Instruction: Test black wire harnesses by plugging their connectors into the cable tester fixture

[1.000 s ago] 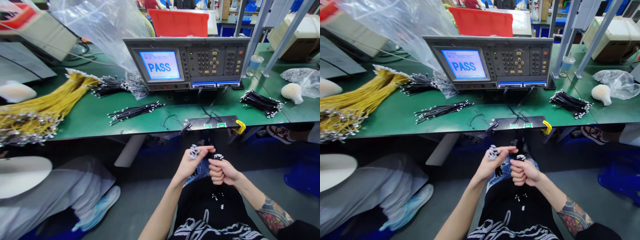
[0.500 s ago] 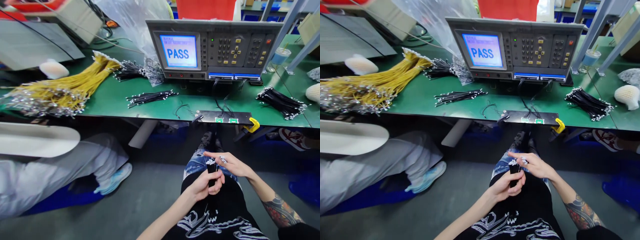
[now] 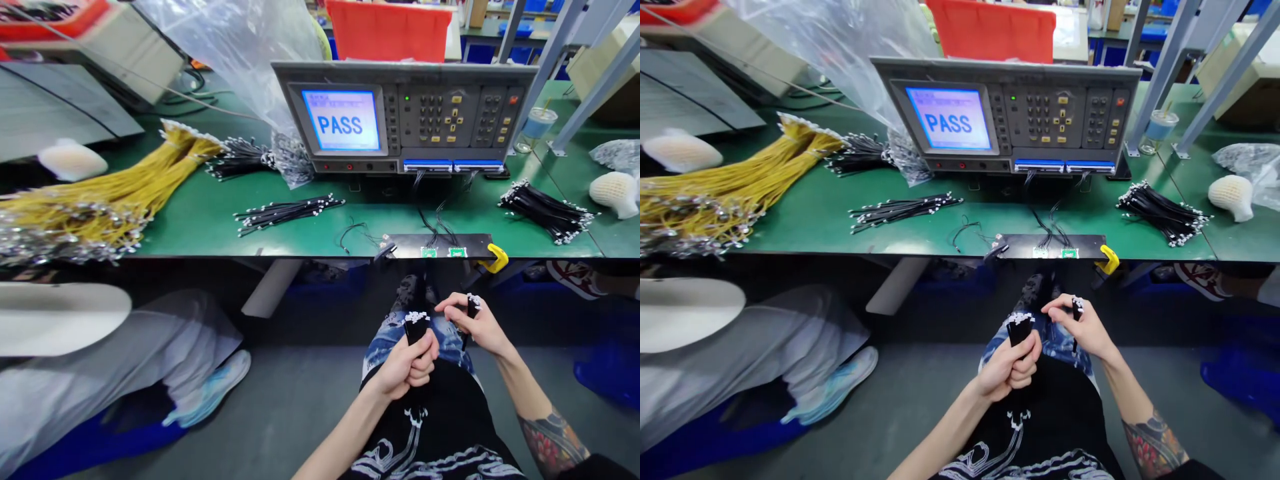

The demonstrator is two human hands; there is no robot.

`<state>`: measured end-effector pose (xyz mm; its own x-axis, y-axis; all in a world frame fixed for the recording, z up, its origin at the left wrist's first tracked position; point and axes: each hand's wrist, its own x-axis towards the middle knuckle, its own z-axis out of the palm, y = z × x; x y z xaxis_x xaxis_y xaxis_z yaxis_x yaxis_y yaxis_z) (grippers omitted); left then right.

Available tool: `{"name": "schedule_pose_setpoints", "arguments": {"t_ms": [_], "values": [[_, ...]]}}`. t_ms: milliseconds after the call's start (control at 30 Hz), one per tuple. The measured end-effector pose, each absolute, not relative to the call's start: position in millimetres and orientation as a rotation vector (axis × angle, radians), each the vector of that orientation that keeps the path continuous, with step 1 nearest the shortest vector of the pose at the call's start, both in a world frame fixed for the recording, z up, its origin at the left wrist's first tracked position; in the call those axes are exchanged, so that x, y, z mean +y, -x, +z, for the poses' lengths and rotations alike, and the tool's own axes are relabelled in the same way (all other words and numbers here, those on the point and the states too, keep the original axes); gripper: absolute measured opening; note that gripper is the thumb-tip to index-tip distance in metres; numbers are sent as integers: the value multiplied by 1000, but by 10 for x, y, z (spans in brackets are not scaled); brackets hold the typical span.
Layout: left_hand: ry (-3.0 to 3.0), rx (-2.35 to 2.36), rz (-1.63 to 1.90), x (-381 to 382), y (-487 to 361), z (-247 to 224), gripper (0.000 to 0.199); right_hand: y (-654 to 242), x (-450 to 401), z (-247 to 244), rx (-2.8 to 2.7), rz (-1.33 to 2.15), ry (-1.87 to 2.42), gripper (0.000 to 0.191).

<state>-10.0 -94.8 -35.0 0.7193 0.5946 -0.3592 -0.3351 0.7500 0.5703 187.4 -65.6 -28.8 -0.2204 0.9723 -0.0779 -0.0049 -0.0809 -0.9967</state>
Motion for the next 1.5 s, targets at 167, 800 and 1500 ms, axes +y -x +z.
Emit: {"name": "schedule_pose_setpoints", "arguments": {"t_ms": [167,800,1500], "values": [[-618,570,506,-633,4,-176,58,-1692,-595,-178,-1218,1289,1106,30],[-692,639,550,-303,-51,-348,57,-1700,-284,-329,-643,1369,888,29],[-665,784,981,-79,39,-256,51,-1623,-61,-479,-822,808,1325,31]]}}
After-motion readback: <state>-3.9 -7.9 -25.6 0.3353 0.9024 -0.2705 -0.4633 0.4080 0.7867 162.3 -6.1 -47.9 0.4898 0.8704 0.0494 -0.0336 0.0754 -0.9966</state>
